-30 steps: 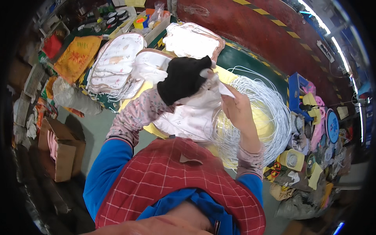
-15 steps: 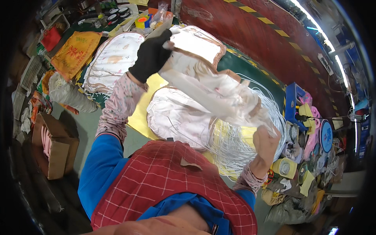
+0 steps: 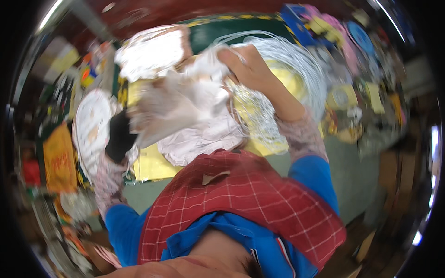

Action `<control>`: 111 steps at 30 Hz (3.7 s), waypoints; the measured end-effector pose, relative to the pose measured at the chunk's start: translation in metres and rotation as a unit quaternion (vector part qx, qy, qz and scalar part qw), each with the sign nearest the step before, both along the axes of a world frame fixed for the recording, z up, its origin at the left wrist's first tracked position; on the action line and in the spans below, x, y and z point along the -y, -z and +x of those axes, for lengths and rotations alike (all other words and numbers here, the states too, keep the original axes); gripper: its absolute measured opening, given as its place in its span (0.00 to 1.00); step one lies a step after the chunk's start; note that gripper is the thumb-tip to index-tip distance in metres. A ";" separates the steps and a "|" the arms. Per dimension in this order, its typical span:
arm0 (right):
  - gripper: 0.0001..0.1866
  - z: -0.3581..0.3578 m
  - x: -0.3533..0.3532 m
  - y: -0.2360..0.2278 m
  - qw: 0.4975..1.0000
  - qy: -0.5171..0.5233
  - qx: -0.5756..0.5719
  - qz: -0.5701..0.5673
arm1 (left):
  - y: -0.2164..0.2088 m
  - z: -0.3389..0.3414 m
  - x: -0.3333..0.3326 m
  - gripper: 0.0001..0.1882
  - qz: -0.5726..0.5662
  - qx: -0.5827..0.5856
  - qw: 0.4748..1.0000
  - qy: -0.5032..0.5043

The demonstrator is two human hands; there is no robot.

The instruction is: The person repeatedly picks up white fabric cushion covers, inserts white wire loops into them, and places the assembled items on a yellow work surface. The process is repeated continuously with multiple cushion covers and wire loops.

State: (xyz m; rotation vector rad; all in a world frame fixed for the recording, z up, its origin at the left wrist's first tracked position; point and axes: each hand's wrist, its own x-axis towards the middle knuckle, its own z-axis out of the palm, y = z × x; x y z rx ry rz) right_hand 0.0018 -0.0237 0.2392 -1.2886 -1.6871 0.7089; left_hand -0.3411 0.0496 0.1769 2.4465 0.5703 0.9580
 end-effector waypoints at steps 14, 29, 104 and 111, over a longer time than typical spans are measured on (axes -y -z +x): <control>0.14 0.204 0.005 0.279 0.870 0.332 -0.336 -0.140 | 0.062 -0.075 0.013 0.14 0.075 0.339 0.800 -0.490; 0.14 0.298 0.001 0.285 0.751 0.655 0.078 0.009 | 0.182 -0.113 -0.018 0.30 -0.015 -0.230 0.879 -0.418; 0.18 -0.008 0.066 -0.025 0.997 -0.051 0.046 -0.031 | -0.087 0.128 0.067 0.13 0.264 0.160 0.950 -0.038; 0.16 -0.038 0.054 -0.008 0.995 -0.072 0.054 -0.042 | -0.054 0.098 0.031 0.18 0.162 -0.050 0.954 -0.248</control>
